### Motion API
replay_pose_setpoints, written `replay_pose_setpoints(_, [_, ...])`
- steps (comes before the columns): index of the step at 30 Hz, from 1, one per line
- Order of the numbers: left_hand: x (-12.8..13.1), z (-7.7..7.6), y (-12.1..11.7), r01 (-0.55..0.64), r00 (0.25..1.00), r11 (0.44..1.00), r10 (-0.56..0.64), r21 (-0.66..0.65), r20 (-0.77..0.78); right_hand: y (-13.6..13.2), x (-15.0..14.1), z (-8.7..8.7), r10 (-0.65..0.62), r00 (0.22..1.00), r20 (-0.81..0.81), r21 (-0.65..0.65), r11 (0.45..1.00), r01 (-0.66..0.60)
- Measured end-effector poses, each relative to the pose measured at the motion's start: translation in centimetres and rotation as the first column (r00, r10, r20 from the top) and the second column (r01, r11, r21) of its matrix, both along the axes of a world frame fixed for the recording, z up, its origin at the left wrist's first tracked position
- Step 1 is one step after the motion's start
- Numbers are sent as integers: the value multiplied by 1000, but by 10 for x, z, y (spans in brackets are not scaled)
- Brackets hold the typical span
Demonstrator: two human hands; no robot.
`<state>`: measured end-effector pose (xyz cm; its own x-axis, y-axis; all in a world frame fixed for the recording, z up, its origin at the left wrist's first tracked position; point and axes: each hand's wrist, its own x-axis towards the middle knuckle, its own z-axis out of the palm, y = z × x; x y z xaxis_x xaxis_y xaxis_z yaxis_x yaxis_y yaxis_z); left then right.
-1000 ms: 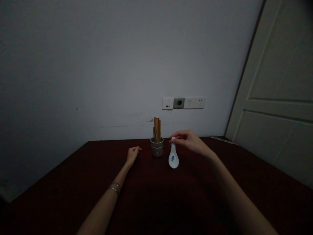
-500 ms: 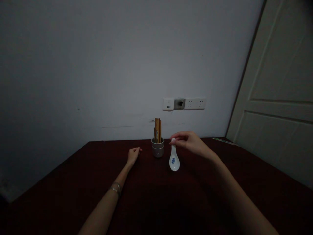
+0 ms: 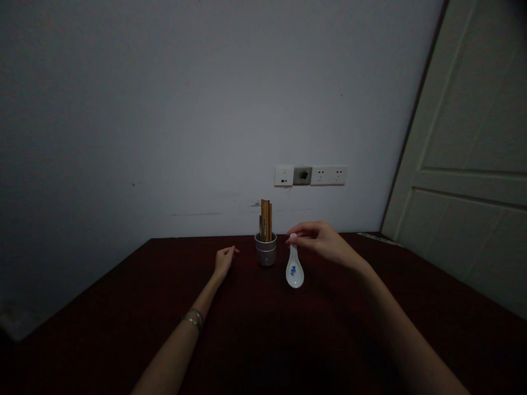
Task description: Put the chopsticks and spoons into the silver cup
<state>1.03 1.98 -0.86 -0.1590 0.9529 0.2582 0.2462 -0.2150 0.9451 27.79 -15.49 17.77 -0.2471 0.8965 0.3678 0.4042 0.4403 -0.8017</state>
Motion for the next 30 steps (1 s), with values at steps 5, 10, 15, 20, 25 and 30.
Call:
replay_pose_setpoints(5, [3, 19, -10, 13, 994, 999, -18, 46, 106, -2, -1, 2, 6, 1000, -3, -15, 1000, -6])
replay_pose_setpoints(10, [11, 47, -19, 25, 978, 996, -41, 83, 203, -2, -1, 0, 15, 1000, -5, -12, 1000, -15])
replay_pose_setpoints(15, [31, 89, -42, 128, 958, 979, -164, 157, 237, -2, -1, -1, 24, 1000, 15, 4, 1000, -24])
replay_pose_setpoints(20, [56, 124, -80, 326, 938, 921, -343, 212, 49, -3, -3, 0, 24, 1000, 20, 14, 1000, -25])
replay_pose_setpoints(25, [70, 140, -110, 581, 814, 786, -551, 211, -186, -2, -3, -1, 37, 999, 27, 54, 998, -39])
replay_pose_setpoints(30, [76, 137, -119, 747, 655, 656, -697, 111, -290, -1, -3, -1, 22, 999, 35, 89, 996, -25])
